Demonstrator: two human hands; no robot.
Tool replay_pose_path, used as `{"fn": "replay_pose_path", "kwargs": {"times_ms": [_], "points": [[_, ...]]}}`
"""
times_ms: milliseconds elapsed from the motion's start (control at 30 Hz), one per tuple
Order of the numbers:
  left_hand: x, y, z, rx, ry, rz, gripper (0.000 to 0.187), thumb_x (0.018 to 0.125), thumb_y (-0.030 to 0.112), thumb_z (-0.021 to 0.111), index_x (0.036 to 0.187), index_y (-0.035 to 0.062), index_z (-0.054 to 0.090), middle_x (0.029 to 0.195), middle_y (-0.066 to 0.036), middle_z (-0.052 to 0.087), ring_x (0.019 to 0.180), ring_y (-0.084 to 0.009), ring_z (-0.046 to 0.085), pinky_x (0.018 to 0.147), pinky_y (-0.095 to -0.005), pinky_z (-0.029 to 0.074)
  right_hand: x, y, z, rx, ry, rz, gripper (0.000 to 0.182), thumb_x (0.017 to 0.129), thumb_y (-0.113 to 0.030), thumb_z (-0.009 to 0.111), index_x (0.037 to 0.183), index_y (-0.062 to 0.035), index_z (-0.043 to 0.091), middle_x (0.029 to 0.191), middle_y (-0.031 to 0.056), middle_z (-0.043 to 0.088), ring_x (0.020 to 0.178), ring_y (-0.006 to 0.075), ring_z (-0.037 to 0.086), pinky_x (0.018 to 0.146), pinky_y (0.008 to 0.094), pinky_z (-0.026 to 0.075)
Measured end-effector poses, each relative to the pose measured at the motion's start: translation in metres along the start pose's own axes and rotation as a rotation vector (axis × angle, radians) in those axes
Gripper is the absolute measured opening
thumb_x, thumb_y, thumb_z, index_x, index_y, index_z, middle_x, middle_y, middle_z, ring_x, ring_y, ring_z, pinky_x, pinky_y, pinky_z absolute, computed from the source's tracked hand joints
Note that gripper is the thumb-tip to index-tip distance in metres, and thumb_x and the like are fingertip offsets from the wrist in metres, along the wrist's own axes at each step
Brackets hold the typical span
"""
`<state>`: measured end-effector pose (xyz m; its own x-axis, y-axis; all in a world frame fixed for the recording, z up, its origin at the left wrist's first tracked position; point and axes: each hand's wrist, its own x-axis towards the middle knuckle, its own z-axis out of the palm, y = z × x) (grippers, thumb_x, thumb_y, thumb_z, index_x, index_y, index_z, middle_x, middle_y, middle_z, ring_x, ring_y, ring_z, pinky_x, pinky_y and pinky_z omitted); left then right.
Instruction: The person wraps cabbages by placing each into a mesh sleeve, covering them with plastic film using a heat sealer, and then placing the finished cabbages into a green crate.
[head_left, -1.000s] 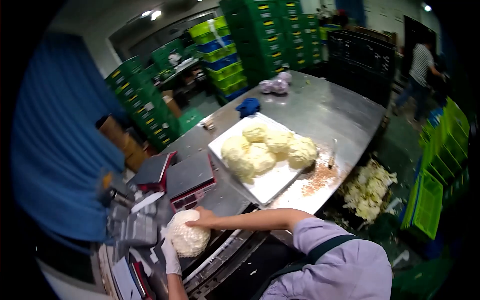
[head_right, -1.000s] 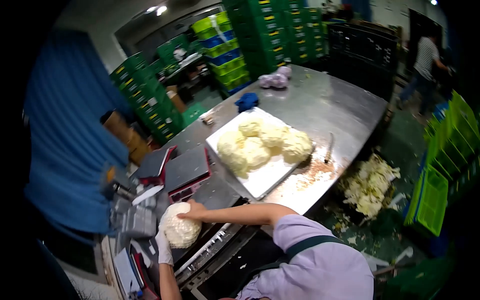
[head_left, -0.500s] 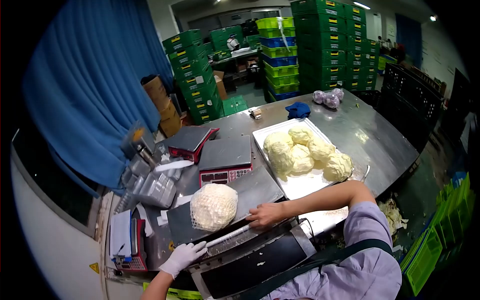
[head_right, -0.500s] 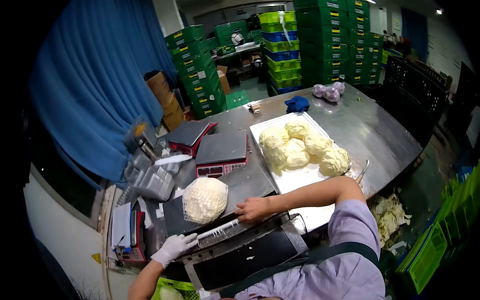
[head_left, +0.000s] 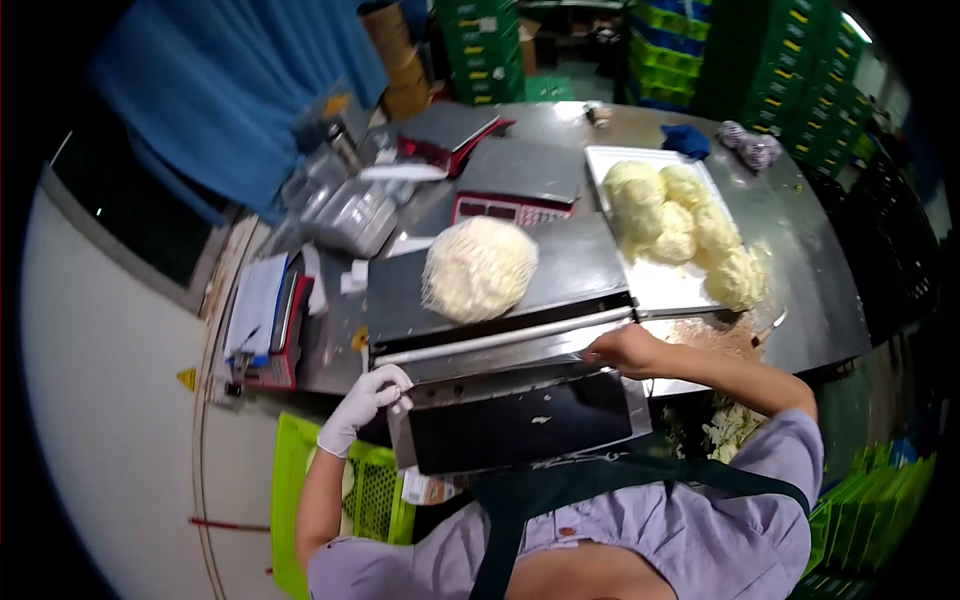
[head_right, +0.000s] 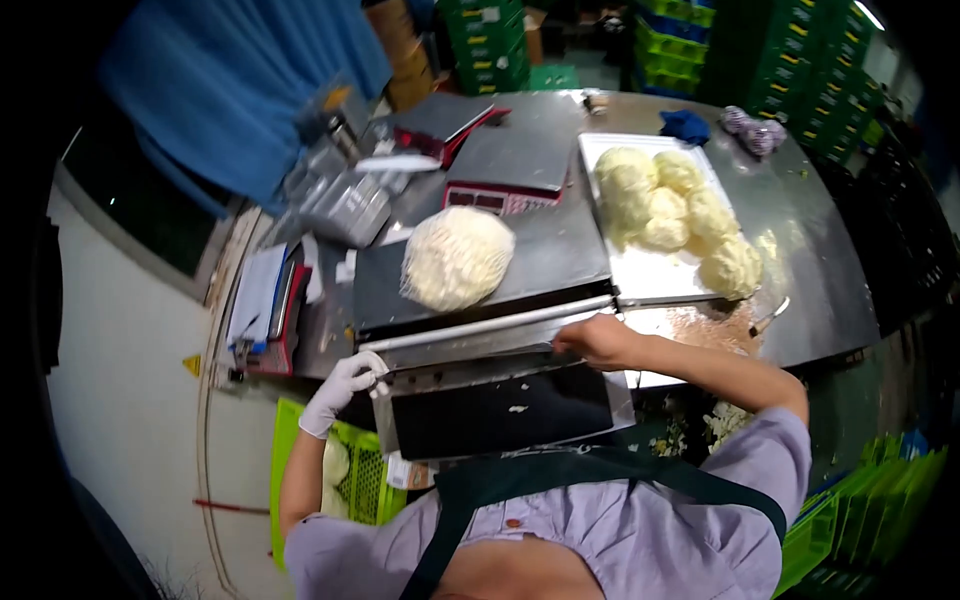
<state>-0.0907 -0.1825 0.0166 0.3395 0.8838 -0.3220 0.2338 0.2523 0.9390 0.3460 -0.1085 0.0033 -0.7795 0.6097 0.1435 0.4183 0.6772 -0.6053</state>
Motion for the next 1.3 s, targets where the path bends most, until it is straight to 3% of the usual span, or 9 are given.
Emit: {"fn": "replay_pose_path", "kwargs": {"times_ms": [67, 200, 267, 333, 467, 533, 667, 833, 1300], "points": [[-0.024, 0.027, 0.004, -0.044, 0.018, 0.141, 0.005, 0.083, 0.005, 0.054, 0.079, 0.0019, 0.053, 0.081, -0.006, 0.056, 0.081, -0.0163, 0.062, 0.075, -0.0260, 0.047, -0.004, -0.058, -0.048, 0.221, -0.232, 0.288, 0.016, 0.084, -0.001, 0.047, 0.090, -0.0087, 0.060, 0.078, 0.0080, 0.063, 0.059, 0.0179, 0.063, 0.056, 0.0278, 0.048], [-0.039, 0.090, -0.028, 0.048, 0.246, 0.708, 0.014, 0.081, 0.007, 0.056, 0.069, 0.0015, 0.050, 0.083, -0.010, 0.057, 0.083, -0.0237, 0.063, 0.080, -0.0306, 0.047, 0.007, -0.106, -0.117, 0.619, 0.077, 0.074, 0.014, 0.087, 0.001, 0.046, 0.094, 0.0004, 0.057, 0.087, 0.0114, 0.065, 0.060, 0.0132, 0.063, 0.051, 0.0235, 0.050], [-0.017, 0.134, -0.022, -0.317, 0.401, 0.644, 0.011, 0.080, 0.007, 0.058, 0.072, 0.0001, 0.054, 0.087, -0.010, 0.058, 0.082, -0.0230, 0.061, 0.079, -0.0326, 0.047, 0.045, -0.092, -0.139, 0.755, 0.299, -0.175, 0.015, 0.089, -0.004, 0.047, 0.099, 0.0025, 0.057, 0.093, 0.0135, 0.064, 0.070, 0.0174, 0.065, 0.063, 0.0265, 0.053], [0.047, 0.140, -0.029, 0.533, 0.831, 0.876, 0.013, 0.081, 0.012, 0.058, 0.085, -0.0008, 0.059, 0.095, -0.011, 0.059, 0.085, -0.0203, 0.059, 0.079, -0.0310, 0.045, 0.104, -0.059, -0.151, 0.672, 0.456, -0.117, 0.023, 0.090, -0.012, 0.050, 0.105, 0.0045, 0.054, 0.105, 0.0165, 0.061, 0.093, 0.0215, 0.062, 0.082, 0.0306, 0.049], [0.174, 0.062, -0.072, 0.576, 0.581, 0.598, 0.037, 0.081, 0.021, 0.062, 0.112, 0.0030, 0.056, 0.107, -0.011, 0.059, 0.100, -0.0202, 0.055, 0.090, -0.0297, 0.040, 0.189, 0.066, -0.089, 0.146, 0.249, 0.143, 0.084, 0.070, -0.049, 0.070, 0.125, 0.0065, 0.039, 0.126, 0.0241, 0.044, 0.118, 0.0312, 0.044, 0.101, 0.0374, 0.035], [0.190, 0.022, -0.074, 0.316, 0.180, 0.184, 0.062, 0.075, 0.022, 0.067, 0.129, 0.0032, 0.042, 0.123, -0.014, 0.050, 0.116, -0.0221, 0.045, 0.100, -0.0306, 0.032, 0.182, 0.098, -0.052, 0.097, -0.025, 0.176, 0.110, 0.056, -0.055, 0.077, 0.132, 0.0055, 0.026, 0.130, 0.0269, 0.039, 0.120, 0.0346, 0.041, 0.102, 0.0383, 0.032], [0.157, 0.025, -0.018, 0.262, -0.061, 0.341, 0.125, 0.044, 0.025, 0.085, 0.141, 0.0036, 0.009, 0.140, -0.016, 0.028, 0.133, -0.0230, 0.021, 0.108, -0.0312, 0.018, 0.156, 0.078, -0.019, 0.117, -0.180, 0.125, 0.129, 0.051, -0.057, 0.079, 0.137, 0.0047, 0.006, 0.136, 0.0295, 0.028, 0.127, 0.0404, 0.030, 0.106, 0.0391, 0.027], [0.165, 0.028, 0.010, 0.509, 0.280, 0.303, 0.125, 0.041, 0.024, 0.088, 0.140, 0.0067, 0.015, 0.134, -0.014, 0.040, 0.124, -0.0226, 0.039, 0.104, -0.0315, 0.031, 0.162, 0.081, -0.001, 0.048, 0.095, 0.103, 0.133, 0.043, -0.055, 0.082, 0.137, 0.0048, 0.009, 0.125, 0.0287, 0.044, 0.120, 0.0358, 0.042, 0.100, 0.0385, 0.036], [0.034, 0.044, 0.082, 0.215, 0.212, 0.417, 0.107, 0.045, 0.025, 0.089, 0.132, -0.0028, 0.033, 0.120, -0.010, 0.054, 0.110, -0.0153, 0.051, 0.096, -0.0302, 0.040, 0.053, -0.036, -0.010, 0.328, 0.162, 0.178, 0.102, 0.046, -0.045, 0.085, 0.127, -0.0001, 0.043, 0.111, 0.0213, 0.059, 0.098, 0.0298, 0.060, 0.087, 0.0350, 0.047]]}}
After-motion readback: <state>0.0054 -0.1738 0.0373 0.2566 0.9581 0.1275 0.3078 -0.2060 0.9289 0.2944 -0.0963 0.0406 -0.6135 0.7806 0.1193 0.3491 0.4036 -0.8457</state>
